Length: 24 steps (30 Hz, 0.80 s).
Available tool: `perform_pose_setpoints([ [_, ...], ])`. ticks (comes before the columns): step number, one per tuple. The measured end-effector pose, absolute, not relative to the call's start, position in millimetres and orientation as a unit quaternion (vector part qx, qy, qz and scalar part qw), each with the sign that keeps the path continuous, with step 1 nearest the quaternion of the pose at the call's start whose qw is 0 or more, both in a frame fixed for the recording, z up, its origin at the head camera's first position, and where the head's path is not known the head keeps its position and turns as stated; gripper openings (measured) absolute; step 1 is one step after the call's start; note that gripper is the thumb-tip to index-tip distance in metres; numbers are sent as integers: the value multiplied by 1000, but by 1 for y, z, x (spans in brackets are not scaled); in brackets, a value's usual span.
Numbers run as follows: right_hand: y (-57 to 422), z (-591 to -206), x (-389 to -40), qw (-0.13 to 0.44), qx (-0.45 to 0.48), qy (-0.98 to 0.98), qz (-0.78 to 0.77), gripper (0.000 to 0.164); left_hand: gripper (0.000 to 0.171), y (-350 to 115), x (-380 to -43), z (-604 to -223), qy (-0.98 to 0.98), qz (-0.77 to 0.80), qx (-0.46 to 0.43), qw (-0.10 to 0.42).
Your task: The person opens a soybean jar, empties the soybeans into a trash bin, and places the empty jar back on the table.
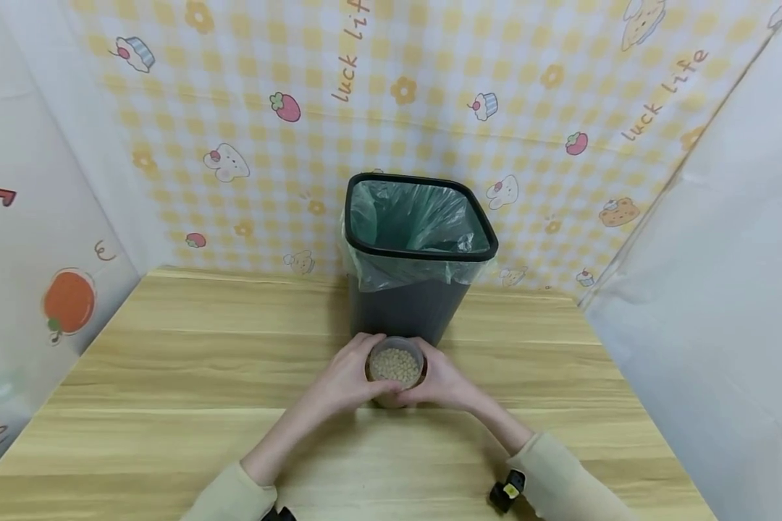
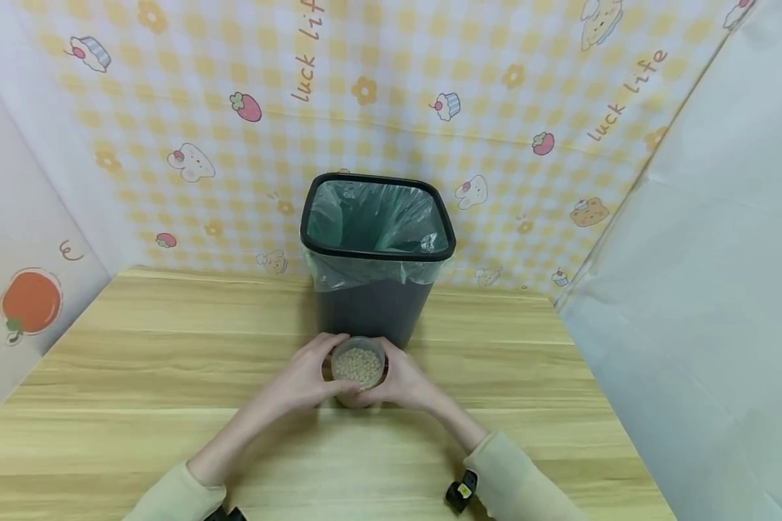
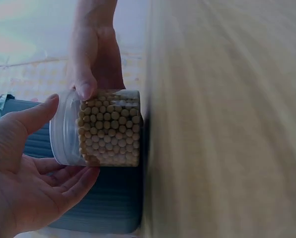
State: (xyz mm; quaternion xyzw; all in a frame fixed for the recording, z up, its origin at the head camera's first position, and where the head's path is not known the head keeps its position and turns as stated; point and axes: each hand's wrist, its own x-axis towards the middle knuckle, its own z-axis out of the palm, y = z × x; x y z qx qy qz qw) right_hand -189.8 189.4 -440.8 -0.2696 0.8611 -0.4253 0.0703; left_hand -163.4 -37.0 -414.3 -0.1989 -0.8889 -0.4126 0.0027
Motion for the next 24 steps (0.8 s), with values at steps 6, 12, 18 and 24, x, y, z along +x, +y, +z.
perform_pose_setpoints([
  [6, 192, -424, -189, 36, -279, 841, -462, 84, 83, -37, -160, -392, -881, -427, -203, 30],
  [12, 191, -399, -184, 54, -284, 795, -533, 84, 83, -40, -152, -365, -873, -430, -220, 64],
  [18, 189, -374, -175, 42, -296, 775, -557, 86, 81, -48, -145, -345, -855, -449, -248, 76],
  [24, 188, -356, -173, 30, -325, 763, -558, 86, 78, -60, -145, -331, -822, -489, -283, 72],
])
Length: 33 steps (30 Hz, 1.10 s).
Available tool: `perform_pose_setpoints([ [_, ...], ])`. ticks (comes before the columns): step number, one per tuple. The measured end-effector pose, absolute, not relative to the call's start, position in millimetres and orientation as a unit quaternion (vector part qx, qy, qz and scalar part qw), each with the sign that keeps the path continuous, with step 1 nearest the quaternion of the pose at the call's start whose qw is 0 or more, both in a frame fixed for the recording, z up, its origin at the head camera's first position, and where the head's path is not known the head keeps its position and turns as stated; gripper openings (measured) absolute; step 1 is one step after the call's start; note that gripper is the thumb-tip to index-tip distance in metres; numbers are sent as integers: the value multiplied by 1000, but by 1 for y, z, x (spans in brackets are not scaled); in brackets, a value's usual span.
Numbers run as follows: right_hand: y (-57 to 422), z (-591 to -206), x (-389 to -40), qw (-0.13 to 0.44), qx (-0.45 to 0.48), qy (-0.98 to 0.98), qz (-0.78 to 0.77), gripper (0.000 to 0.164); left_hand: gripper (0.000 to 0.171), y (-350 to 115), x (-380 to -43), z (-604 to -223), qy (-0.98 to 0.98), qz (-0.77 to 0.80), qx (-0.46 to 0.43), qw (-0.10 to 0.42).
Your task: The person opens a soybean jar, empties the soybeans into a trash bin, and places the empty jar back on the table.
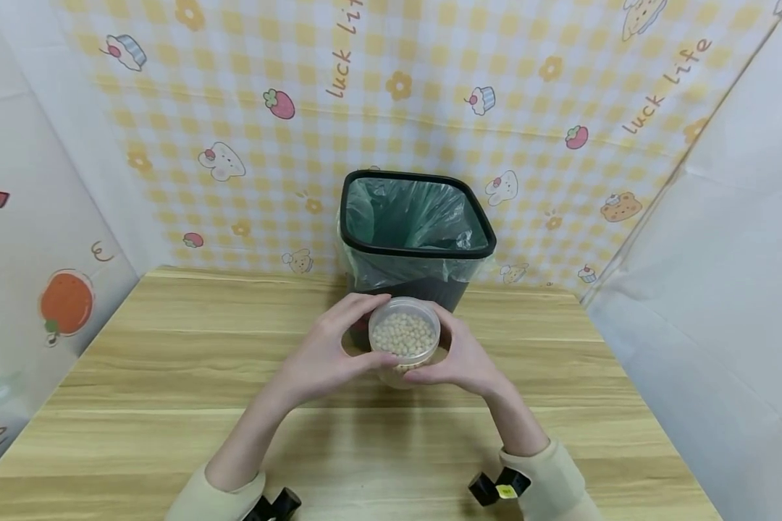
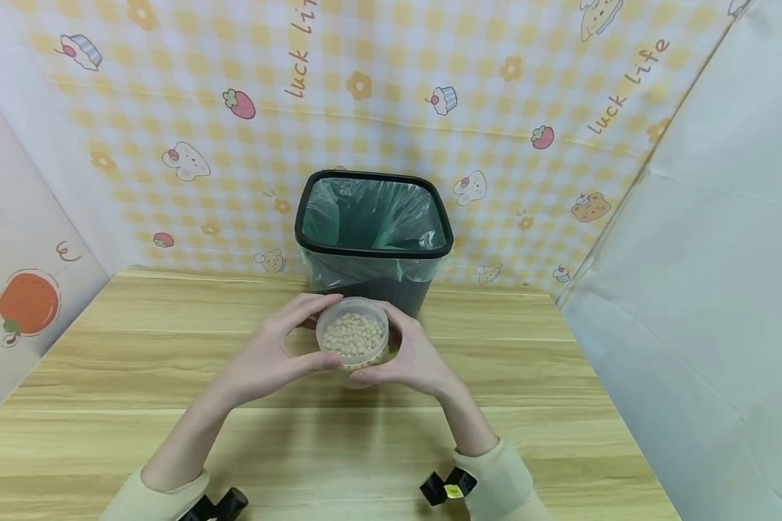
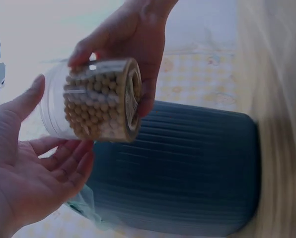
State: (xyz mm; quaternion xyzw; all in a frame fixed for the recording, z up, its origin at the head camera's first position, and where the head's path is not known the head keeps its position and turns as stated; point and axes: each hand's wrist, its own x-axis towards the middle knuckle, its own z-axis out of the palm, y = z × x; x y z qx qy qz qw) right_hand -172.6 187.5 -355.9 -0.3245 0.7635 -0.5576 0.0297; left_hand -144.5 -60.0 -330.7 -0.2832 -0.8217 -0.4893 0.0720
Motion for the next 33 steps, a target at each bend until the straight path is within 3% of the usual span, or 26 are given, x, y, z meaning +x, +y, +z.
perform_pose_setpoints([
  [5, 186, -344, -169, 46, -353, 747, -562, 84, 82, -65, -144, -323, -799, -512, -311, 62],
  [14, 184, -339, -164, 79, -397, 718, -565, 81, 85, -63, -144, -321, -783, -517, -346, -1],
  [26, 189, -341, -156, 66, -374, 727, -572, 82, 79, -46, -143, -334, -759, -537, -360, 69],
  [33, 184, -340, -156, 6, -340, 762, -551, 86, 81, -42, -142, -335, -775, -524, -329, 128],
])
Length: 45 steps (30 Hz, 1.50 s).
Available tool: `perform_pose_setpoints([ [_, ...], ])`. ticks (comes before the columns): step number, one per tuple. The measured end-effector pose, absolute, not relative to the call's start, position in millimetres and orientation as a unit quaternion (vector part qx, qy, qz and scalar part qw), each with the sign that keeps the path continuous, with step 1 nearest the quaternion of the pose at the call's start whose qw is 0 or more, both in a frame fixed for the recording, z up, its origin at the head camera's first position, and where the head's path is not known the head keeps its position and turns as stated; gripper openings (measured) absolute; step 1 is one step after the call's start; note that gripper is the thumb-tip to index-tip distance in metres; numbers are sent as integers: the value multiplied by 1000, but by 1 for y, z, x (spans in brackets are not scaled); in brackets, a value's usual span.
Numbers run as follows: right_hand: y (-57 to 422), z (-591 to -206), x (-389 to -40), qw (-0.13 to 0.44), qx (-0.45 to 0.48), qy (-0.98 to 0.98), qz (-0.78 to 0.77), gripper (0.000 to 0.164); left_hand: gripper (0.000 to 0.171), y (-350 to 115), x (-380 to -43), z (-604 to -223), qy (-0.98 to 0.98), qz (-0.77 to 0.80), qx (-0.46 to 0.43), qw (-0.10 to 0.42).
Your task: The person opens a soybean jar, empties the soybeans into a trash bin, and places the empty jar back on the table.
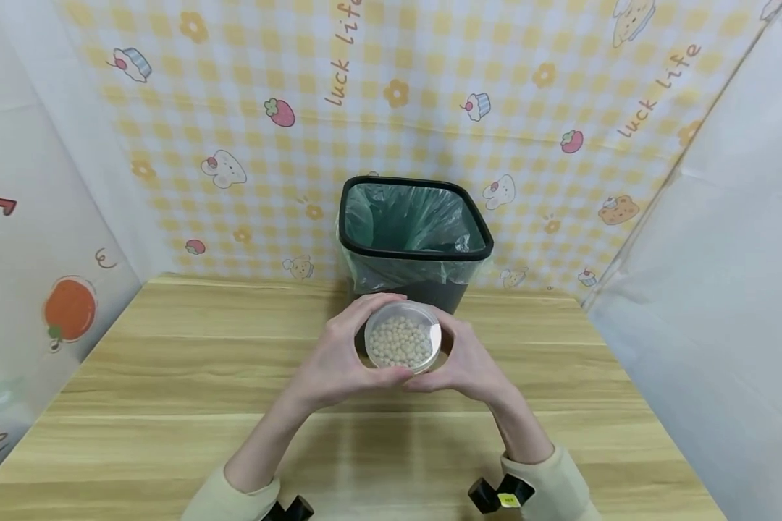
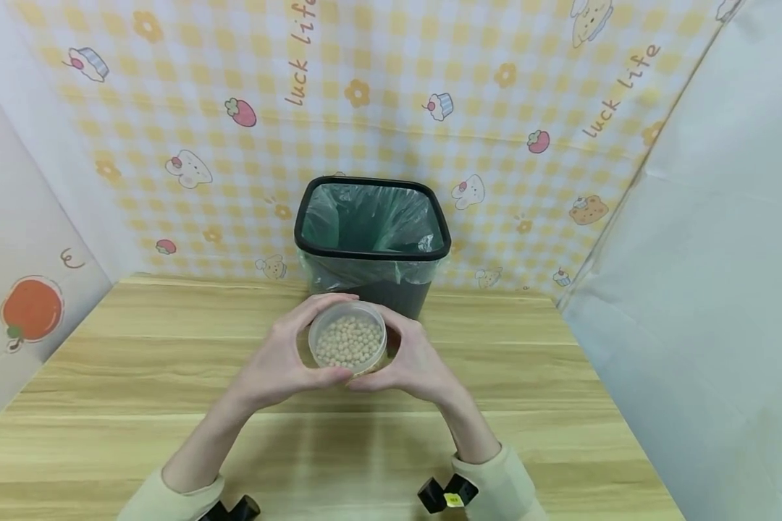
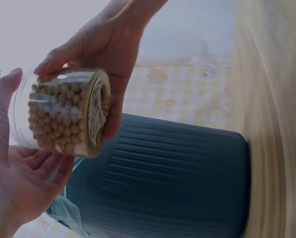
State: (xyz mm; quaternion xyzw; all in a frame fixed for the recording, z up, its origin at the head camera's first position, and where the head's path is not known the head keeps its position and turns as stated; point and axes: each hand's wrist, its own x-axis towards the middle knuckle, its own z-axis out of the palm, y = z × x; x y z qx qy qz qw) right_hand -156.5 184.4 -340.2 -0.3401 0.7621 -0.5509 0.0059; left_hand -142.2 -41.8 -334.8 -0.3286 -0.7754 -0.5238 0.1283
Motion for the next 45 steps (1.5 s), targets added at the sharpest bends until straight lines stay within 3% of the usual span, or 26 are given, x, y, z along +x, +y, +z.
perform_pose_setpoints([
  [13, 166, -341, -147, -148, -265, 819, -486, 84, 82, -31, -137, -336, -799, -533, -214, 175],
  [20, 160, -345, -146, -193, -263, 817, -475, 85, 90, -28, -134, -336, -811, -544, -176, 124],
  [26, 164, -345, -149, -130, -265, 789, -539, 80, 106, -34, -137, -336, -786, -573, -225, 53],
  [32, 173, -342, -152, -20, -300, 736, -606, 81, 88, -51, -145, -334, -669, -658, -346, -21],
  [37, 180, -345, -155, 75, -343, 690, -632, 87, 86, -61, -151, -334, -606, -671, -421, -71],
  [41, 181, -348, -157, 114, -395, 664, -624, 90, 89, -64, -154, -335, -585, -653, -472, -99],
  [45, 182, -347, -157, 112, -420, 675, -596, 86, 89, -65, -154, -334, -601, -629, -481, -108],
])
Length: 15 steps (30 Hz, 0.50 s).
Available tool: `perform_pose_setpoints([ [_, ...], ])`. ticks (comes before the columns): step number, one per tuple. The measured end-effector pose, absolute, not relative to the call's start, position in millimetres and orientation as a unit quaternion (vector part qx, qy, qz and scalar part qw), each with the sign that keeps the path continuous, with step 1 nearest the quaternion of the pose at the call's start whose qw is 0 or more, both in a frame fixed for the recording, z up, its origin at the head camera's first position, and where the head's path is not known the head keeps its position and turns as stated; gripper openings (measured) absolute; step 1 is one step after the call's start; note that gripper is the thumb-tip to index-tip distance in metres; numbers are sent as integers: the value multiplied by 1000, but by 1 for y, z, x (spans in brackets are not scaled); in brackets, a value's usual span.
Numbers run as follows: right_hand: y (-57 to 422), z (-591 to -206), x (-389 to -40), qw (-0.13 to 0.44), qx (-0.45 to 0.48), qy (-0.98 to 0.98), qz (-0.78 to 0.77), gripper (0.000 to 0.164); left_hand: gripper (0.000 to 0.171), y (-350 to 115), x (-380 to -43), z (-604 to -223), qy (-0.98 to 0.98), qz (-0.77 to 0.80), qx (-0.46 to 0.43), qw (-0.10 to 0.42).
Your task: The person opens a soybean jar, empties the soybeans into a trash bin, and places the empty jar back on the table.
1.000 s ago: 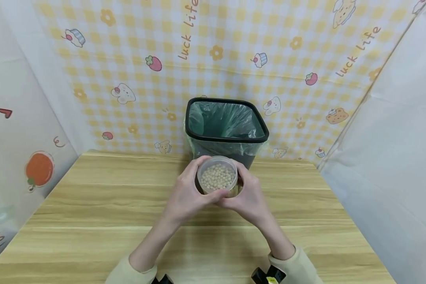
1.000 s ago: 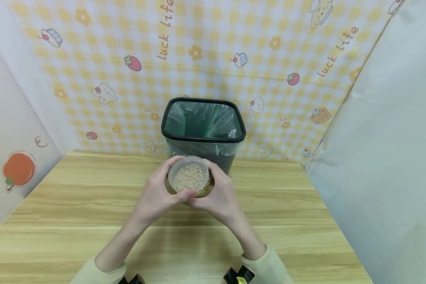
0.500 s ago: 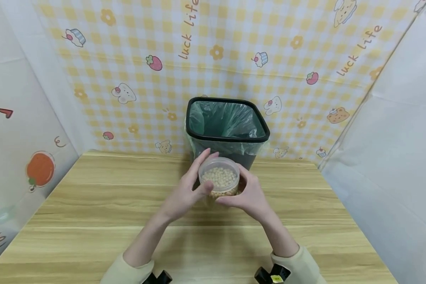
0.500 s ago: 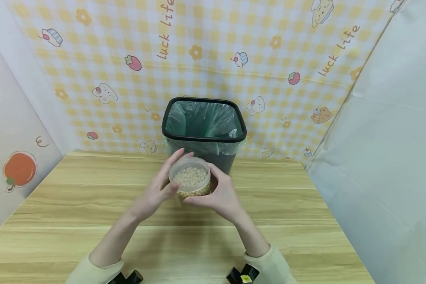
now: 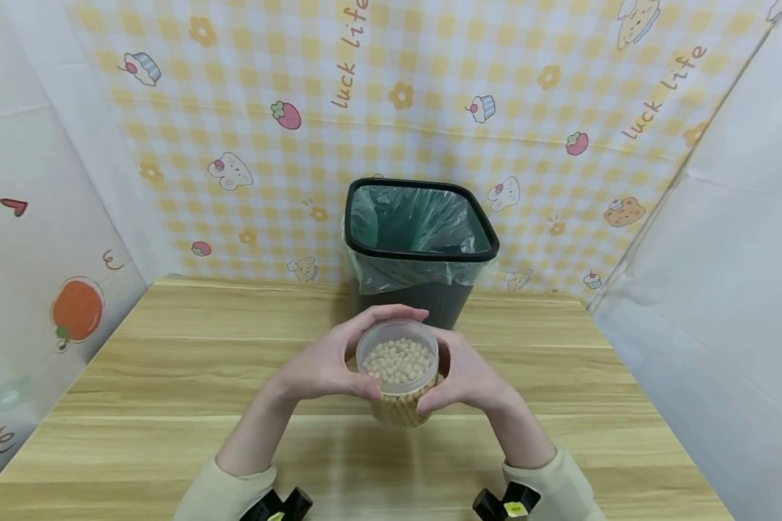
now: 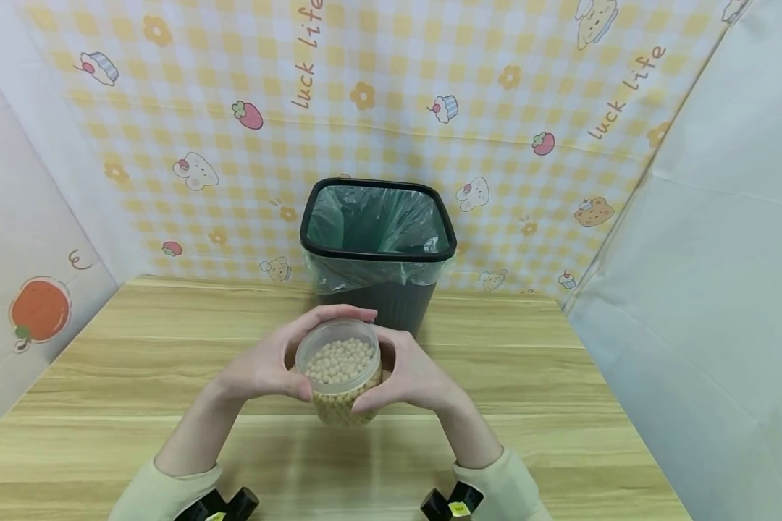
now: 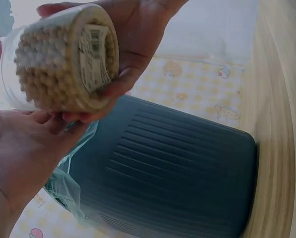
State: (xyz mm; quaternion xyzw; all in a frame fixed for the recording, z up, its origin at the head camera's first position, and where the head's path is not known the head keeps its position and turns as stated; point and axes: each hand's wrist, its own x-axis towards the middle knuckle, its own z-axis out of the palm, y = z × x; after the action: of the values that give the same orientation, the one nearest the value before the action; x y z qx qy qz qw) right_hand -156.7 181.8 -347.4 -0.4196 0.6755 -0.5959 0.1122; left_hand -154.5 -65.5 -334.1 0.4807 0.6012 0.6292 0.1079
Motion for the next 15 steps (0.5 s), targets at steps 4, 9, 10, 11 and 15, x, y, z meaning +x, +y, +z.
perform_pose_setpoints([
  [4, 182, -346, -156, 88, -408, 708, -570, 77, 86, -64, -153, -332, 638, 613, 457, 92],
  [9, 178, -343, -154, 45, -366, 752, -546, 75, 86, -61, -151, -330, 695, 595, 400, 54],
  [10, 177, -342, -153, 33, -358, 760, -541, 77, 86, -60, -150, -330, 705, 591, 388, 45],
  [11, 176, -342, -152, 22, -349, 768, -537, 78, 86, -59, -150, -330, 716, 587, 376, 36],
  [15, 170, -343, -150, -33, -317, 794, -517, 83, 86, -54, -148, -330, 745, 579, 330, -1],
])
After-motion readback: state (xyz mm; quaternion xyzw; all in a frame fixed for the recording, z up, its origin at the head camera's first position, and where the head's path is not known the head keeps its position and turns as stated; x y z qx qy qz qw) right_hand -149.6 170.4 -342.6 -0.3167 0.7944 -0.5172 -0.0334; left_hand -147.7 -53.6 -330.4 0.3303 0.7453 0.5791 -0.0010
